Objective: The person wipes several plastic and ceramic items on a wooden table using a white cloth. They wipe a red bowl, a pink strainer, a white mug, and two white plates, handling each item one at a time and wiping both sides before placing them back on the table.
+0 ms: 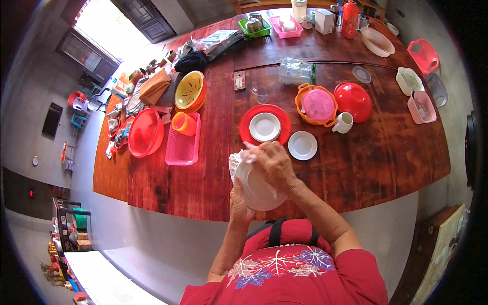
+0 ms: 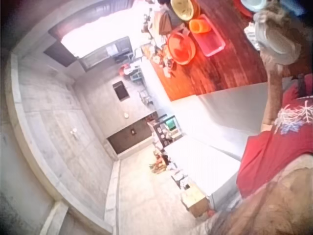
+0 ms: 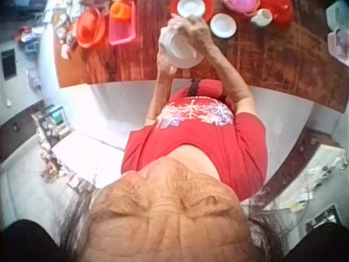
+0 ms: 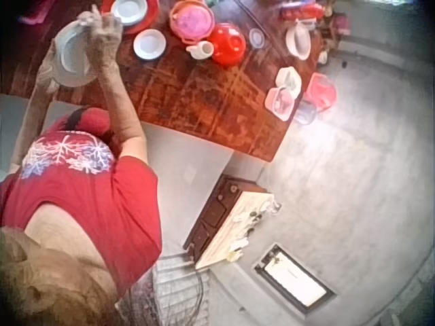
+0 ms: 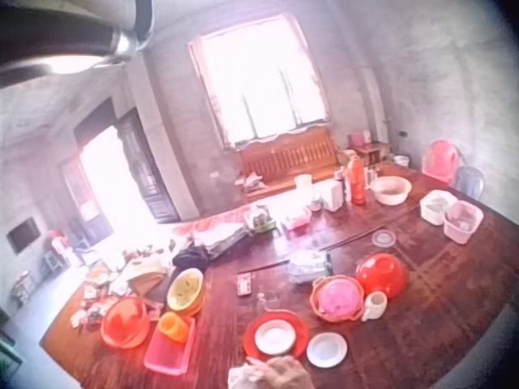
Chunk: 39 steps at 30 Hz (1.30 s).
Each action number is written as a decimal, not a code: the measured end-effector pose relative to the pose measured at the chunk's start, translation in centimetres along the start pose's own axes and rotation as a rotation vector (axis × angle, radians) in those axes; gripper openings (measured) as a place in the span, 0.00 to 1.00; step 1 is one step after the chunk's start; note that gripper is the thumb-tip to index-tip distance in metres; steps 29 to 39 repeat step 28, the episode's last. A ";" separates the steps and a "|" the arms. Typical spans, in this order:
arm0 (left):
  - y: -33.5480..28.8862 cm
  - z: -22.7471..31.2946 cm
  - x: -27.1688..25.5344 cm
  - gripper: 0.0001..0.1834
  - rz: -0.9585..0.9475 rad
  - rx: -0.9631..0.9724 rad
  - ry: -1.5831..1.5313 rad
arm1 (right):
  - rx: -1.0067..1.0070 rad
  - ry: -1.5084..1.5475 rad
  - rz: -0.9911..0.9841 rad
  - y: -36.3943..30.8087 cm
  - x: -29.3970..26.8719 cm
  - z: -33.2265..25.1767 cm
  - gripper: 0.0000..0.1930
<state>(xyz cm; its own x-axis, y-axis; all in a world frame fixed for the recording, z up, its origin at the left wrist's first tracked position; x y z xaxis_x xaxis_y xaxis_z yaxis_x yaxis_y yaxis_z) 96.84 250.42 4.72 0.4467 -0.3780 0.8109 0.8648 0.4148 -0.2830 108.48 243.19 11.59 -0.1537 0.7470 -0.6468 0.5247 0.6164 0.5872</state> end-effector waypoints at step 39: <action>-0.4 -0.3 -1.6 0.29 -0.023 0.023 -0.028 | 0.350 -0.080 0.095 -4.7 3.8 4.4 0.10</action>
Point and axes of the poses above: each hand's wrist, its own y-axis towards the middle knuckle, its own x-axis out of the palm, z = x × y, the point moved 4 cm from there along y, towards the middle knuckle, and after that the axes turned 2 degrees about -y, right-handed, at the moved point
